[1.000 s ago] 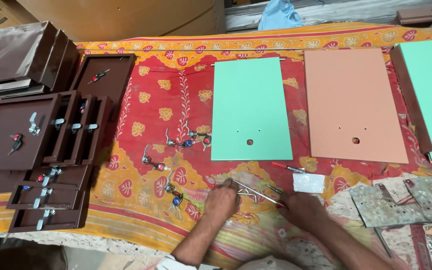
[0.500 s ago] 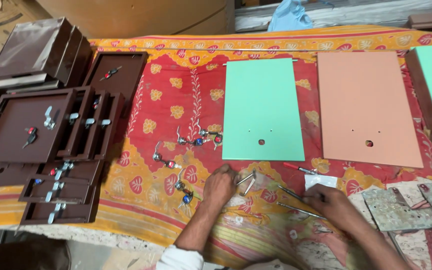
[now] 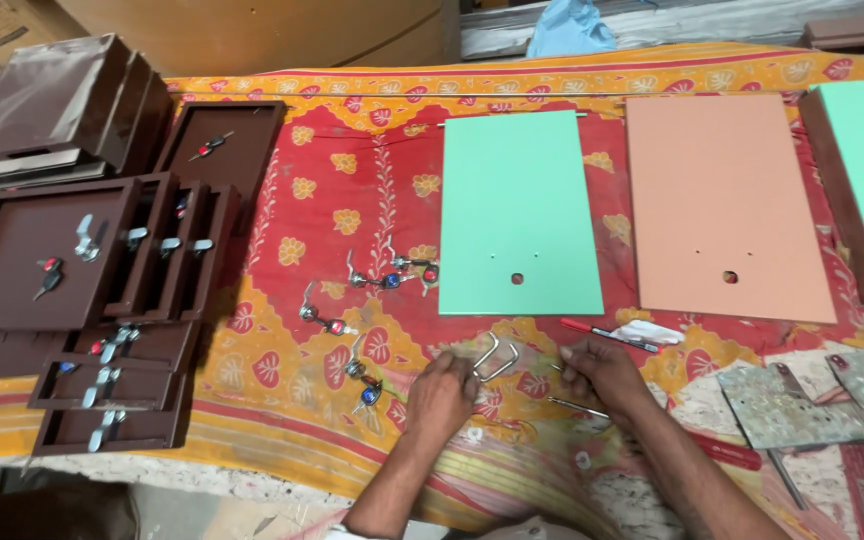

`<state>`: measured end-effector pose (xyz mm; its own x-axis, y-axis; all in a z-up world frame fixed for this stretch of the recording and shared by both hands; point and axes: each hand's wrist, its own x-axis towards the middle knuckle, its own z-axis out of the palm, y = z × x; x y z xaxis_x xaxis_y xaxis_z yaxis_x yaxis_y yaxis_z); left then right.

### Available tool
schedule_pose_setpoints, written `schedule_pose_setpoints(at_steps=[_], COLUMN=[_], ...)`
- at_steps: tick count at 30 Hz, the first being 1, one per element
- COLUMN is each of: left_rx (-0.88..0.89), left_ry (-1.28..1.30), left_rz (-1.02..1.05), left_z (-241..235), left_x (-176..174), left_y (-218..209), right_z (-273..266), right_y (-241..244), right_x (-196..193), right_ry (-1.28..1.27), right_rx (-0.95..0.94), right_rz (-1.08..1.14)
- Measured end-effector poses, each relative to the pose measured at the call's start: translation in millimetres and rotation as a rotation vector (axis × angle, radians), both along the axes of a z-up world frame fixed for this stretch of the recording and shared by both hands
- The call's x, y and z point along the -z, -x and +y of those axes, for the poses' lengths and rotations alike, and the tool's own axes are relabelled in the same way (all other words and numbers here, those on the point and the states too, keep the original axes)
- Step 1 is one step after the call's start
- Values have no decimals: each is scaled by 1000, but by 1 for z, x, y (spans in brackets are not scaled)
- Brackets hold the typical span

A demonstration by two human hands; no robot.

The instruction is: The person assembles a lock mechanism into a light green metal box. They insert the lock body, align the handle, and secure it with a screwdriver. The person then tests the lock by turning the key and operating the handle.

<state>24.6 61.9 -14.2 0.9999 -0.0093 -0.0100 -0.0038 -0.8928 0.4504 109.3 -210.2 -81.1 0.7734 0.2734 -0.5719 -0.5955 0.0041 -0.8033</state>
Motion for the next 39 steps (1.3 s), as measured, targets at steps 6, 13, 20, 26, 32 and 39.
schedule_pose_setpoints(at_steps=[6, 13, 20, 26, 32, 39], left_rx=[5, -77, -178, -247, -229, -92], left_ry=[144, 135, 77, 48, 92, 89], left_rz=[-107, -111, 66, 86, -17, 4], left_z=[-9, -13, 4, 7, 5, -10], left_x=[-2, 1, 14, -3, -6, 11], left_y=[-13, -21, -21, -16, -11, -7], right_z=[-56, -209, -362, -379, -333, -296], right_y=[13, 22, 60, 94, 107, 92], right_x=[-20, -11, -73, -41, -57, -49], right_ry=[139, 369, 1390, 1534, 1640, 1262], right_rx=[109, 288, 11, -366, -328, 70], right_rz=[-67, -268, -44, 26, -40, -237])
